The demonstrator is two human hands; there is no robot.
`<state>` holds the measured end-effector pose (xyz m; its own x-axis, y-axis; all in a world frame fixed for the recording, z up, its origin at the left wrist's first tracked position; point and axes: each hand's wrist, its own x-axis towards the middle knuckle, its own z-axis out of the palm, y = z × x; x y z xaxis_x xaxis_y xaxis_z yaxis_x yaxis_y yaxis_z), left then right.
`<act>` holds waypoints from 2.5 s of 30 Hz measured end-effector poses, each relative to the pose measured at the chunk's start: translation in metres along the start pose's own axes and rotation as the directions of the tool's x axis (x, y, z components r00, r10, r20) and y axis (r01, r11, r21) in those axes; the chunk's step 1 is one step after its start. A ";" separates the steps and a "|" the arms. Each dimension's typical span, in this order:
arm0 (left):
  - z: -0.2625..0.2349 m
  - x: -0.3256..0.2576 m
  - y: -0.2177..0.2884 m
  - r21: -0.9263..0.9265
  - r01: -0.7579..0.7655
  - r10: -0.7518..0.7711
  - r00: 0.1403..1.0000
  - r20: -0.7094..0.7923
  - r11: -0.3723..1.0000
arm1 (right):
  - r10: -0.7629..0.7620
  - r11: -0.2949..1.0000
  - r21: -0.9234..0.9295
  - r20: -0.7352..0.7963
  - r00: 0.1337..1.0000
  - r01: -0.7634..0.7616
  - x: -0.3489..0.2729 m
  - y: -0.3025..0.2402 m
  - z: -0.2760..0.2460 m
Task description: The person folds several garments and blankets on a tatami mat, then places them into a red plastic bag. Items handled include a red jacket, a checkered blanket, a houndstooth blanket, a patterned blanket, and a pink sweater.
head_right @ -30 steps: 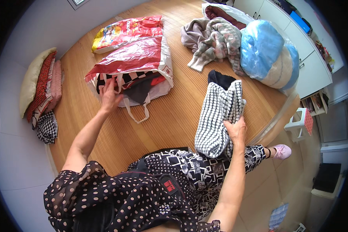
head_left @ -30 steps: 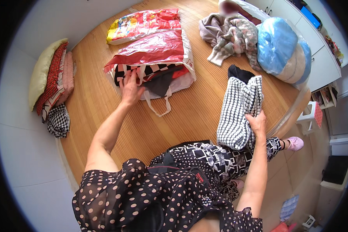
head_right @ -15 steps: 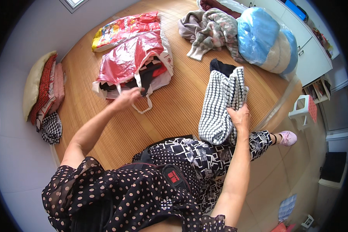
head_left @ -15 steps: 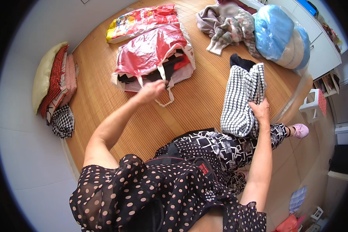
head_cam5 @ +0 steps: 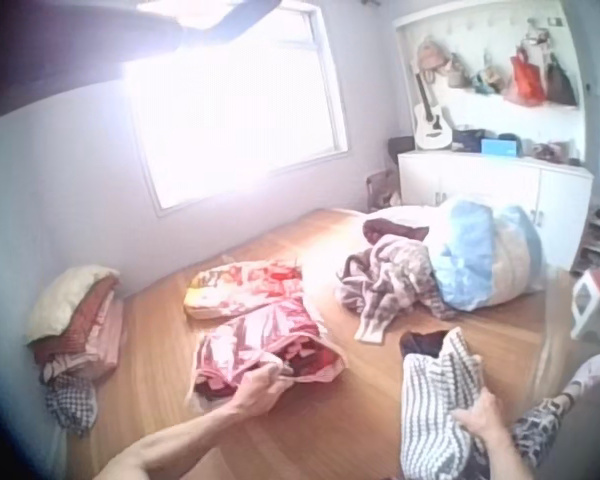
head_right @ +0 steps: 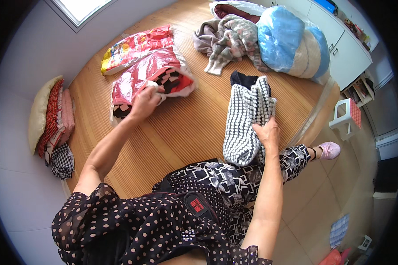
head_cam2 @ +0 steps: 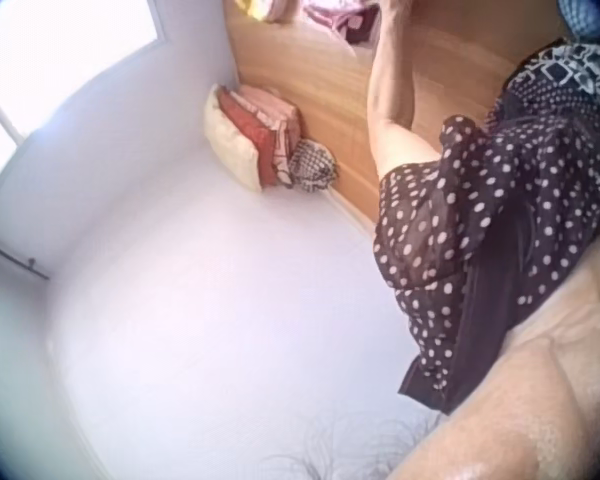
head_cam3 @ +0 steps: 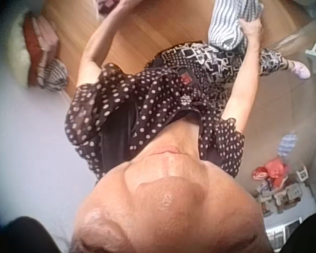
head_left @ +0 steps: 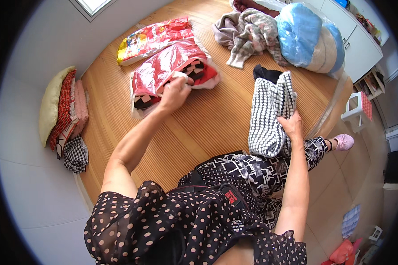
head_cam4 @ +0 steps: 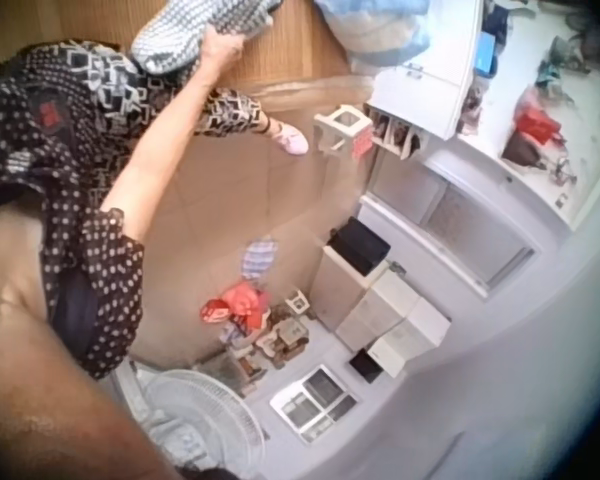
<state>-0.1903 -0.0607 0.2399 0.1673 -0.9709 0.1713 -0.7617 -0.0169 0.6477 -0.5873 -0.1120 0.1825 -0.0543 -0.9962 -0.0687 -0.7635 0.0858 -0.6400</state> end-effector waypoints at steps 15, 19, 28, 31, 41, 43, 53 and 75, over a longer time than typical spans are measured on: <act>0.094 -0.071 0.022 -0.076 -0.288 0.293 0.868 0.400 0.955 | -0.040 0.997 0.060 -0.036 0.999 0.042 -0.002 0.007 0.008; 0.065 -0.063 0.039 0.020 -0.258 0.220 0.860 0.461 0.966 | -0.040 0.999 0.016 -0.037 0.999 0.041 0.002 0.015 0.014; -0.028 -0.007 0.089 -0.134 -0.196 0.211 0.971 0.113 0.971 | 0.047 0.999 0.013 -0.008 0.999 -0.047 -0.002 -0.004 0.005; -0.075 0.022 0.109 -0.240 -0.017 0.044 0.993 0.107 0.971 | 0.041 0.999 0.015 -0.005 0.999 -0.041 0.003 0.011 0.010; -0.118 0.052 0.082 -0.357 0.028 0.001 0.997 0.079 0.934 | -0.600 0.778 -0.301 -0.097 0.794 0.551 -0.034 -0.096 0.032; -0.112 0.047 0.074 -0.253 -0.035 0.054 0.996 0.068 0.967 | -0.490 0.872 0.105 0.176 0.854 0.478 -0.048 -0.117 0.066; 0.031 -0.105 0.018 -0.128 -0.667 0.676 0.697 0.241 0.734 | 0.002 0.989 0.133 0.404 0.915 -0.061 -0.068 -0.090 0.180; 0.075 0.020 -0.105 0.672 -0.347 0.332 0.930 0.156 0.655 | -0.035 0.189 0.756 0.643 0.765 -0.626 -0.110 -0.117 0.156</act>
<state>-0.1541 -0.0965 0.1200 -0.1953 -0.9460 0.2586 -0.9771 0.1652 -0.1338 -0.3917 -0.0099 0.1458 0.3989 -0.7539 -0.5220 0.3764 0.6537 -0.6565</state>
